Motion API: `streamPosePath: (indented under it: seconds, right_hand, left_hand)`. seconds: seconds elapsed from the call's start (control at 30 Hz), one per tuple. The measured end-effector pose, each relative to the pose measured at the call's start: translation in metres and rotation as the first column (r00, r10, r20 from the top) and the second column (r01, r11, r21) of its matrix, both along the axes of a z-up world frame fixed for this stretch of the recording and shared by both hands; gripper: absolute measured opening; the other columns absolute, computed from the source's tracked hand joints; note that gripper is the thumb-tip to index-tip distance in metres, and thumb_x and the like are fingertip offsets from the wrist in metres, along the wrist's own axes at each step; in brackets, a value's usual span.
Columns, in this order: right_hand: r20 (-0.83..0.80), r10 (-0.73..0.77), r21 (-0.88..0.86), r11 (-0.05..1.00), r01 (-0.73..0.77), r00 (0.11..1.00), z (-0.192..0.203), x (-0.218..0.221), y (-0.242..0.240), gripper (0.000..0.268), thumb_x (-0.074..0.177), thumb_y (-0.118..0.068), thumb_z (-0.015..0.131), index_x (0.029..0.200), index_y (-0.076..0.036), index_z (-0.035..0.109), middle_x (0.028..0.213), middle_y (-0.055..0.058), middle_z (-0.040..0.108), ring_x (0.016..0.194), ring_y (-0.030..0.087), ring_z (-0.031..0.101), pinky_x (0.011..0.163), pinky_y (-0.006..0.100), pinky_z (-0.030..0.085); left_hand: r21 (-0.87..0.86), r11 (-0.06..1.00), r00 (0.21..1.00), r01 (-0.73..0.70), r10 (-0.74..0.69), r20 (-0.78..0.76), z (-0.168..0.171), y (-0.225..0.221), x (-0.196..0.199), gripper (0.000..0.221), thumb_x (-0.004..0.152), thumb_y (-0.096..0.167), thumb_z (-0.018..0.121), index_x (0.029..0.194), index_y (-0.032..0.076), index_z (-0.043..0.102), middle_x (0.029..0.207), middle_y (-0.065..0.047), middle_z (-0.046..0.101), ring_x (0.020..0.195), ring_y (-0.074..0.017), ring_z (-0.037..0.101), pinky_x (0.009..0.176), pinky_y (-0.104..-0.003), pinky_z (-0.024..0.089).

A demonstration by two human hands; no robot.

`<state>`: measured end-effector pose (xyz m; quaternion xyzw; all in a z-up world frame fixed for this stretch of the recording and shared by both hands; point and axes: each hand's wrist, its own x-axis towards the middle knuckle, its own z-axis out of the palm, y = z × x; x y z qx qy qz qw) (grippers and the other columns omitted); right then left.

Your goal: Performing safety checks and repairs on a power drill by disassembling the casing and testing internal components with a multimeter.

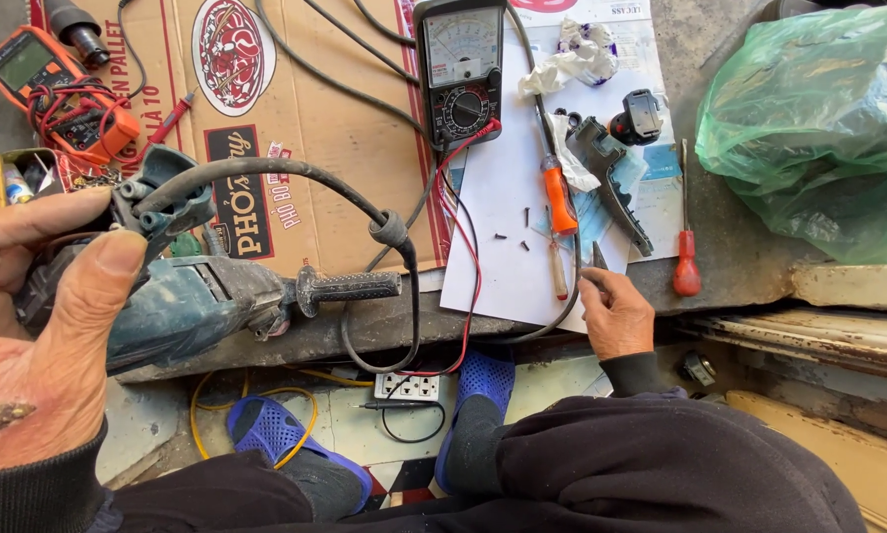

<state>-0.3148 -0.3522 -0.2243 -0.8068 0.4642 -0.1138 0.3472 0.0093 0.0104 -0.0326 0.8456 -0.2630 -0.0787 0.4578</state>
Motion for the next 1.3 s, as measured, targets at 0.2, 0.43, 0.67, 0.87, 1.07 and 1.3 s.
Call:
streamPosePath:
  seconds: [0.2,0.43,0.67,0.87,1.07,1.3]
  right_hand:
    - [-0.007,-0.081,-0.095,0.992,0.08,0.997,0.001,-0.014,-0.013,0.021,0.105,-0.011,0.072,0.122,-0.002,0.081,0.105,0.006,0.08,0.077,0.014,0.063,0.072,0.029,0.054]
    - [0.019,-0.244,-0.064,0.968,0.245,0.97,0.007,-0.03,-0.026,0.02,0.107,-0.012,0.071,0.12,-0.002,0.082,0.088,0.005,0.076,0.067,0.013,0.062,0.062,0.029,0.051]
    - [0.073,-0.305,-0.027,0.951,0.308,0.949,0.01,-0.041,-0.037,0.018,0.109,-0.01,0.069,0.12,-0.001,0.081,0.088,0.006,0.074,0.065,0.014,0.065,0.062,0.029,0.051]
    - [0.049,-0.33,-0.005,0.944,0.331,0.943,0.008,-0.039,-0.034,0.021,0.108,-0.013,0.07,0.123,-0.002,0.081,0.1,0.006,0.079,0.065,0.013,0.066,0.061,0.029,0.052]
    - [0.039,-0.34,-0.033,0.939,0.341,0.94,0.015,-0.032,-0.034,0.02,0.107,-0.015,0.072,0.117,-0.002,0.082,0.087,0.006,0.074,0.065,0.015,0.065,0.064,0.031,0.052]
    - [0.017,-0.171,-0.319,0.933,0.167,0.985,-0.016,-0.028,-0.075,0.019,0.103,-0.014,0.075,0.113,-0.002,0.084,0.108,0.011,0.08,0.087,0.023,0.072,0.082,0.036,0.059]
  left_hand:
    - [-0.045,0.998,0.999,0.047,-0.047,-0.003,-0.006,0.004,0.004,0.042,0.124,-0.012,0.066,0.161,-0.023,0.05,0.142,-0.038,0.065,0.117,-0.0365,0.067,0.11,-0.042,0.056]
    - [0.012,1.0,1.0,0.003,-0.003,0.0,-0.016,0.01,0.005,0.043,0.126,-0.008,0.07,0.164,-0.022,0.055,0.138,-0.035,0.066,0.113,-0.0371,0.069,0.102,-0.042,0.059]
    - [0.0,1.0,1.0,0.013,-0.013,-0.019,-0.027,0.014,0.01,0.043,0.13,-0.007,0.066,0.167,-0.022,0.052,0.138,-0.033,0.064,0.114,-0.0355,0.066,0.106,-0.041,0.056]
    - [-0.008,1.0,0.999,-0.009,0.009,-0.032,-0.029,0.015,0.007,0.044,0.129,-0.006,0.065,0.167,-0.022,0.052,0.137,-0.033,0.064,0.115,-0.0366,0.066,0.106,-0.043,0.056]
    - [-0.011,0.998,0.978,-0.062,0.059,-0.2,-0.018,0.003,0.001,0.041,0.128,0.0,0.051,0.165,-0.016,0.048,0.136,-0.031,0.065,0.108,-0.037,0.068,0.098,-0.043,0.057]
    - [0.008,0.999,0.98,-0.05,0.051,-0.194,-0.024,0.004,0.006,0.041,0.13,0.0,0.049,0.167,-0.018,0.046,0.133,-0.034,0.065,0.105,-0.0392,0.068,0.094,-0.045,0.058]
